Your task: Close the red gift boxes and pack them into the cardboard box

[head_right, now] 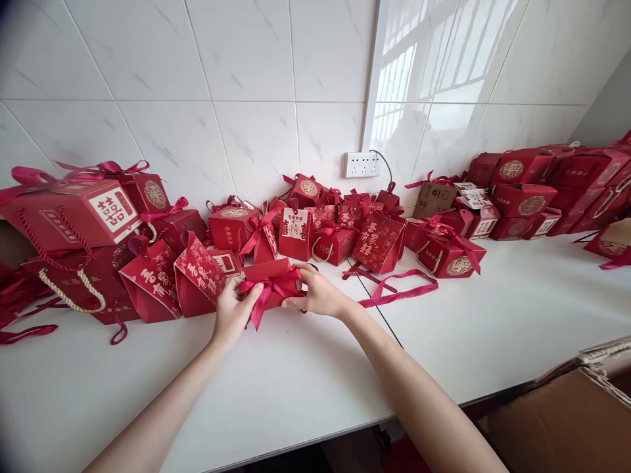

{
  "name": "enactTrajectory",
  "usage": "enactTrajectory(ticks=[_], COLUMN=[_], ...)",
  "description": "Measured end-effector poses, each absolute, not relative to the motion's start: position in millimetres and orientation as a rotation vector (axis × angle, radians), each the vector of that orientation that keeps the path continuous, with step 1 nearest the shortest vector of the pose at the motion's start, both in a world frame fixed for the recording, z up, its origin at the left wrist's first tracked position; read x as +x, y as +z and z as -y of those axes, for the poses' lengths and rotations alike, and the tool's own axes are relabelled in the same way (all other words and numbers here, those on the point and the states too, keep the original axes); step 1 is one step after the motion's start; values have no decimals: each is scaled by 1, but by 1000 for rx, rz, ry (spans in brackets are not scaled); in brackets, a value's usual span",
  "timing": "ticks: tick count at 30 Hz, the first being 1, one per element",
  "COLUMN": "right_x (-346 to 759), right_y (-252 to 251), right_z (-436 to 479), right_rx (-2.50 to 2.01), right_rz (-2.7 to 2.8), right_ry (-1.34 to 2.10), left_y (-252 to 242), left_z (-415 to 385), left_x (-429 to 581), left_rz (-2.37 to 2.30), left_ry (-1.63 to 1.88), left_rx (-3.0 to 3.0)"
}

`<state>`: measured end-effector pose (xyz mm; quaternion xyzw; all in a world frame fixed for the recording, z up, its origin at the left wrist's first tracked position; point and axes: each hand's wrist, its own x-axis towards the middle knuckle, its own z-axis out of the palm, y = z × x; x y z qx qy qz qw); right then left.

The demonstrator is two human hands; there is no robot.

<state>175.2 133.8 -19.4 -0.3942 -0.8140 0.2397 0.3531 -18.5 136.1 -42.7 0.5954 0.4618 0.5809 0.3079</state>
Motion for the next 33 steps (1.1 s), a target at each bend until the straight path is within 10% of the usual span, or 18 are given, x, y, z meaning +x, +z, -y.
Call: enactTrajectory(ticks=[33], right_x=[176], right_y=[-37], right_z=[-139], right_rx=[-1013], right_rz=[2021], right_ry=[975], left_y=[-37], left_z=[-133], left_x=[-24], left_rz=[-1057], left_ry=[1456], left_rx=[1716])
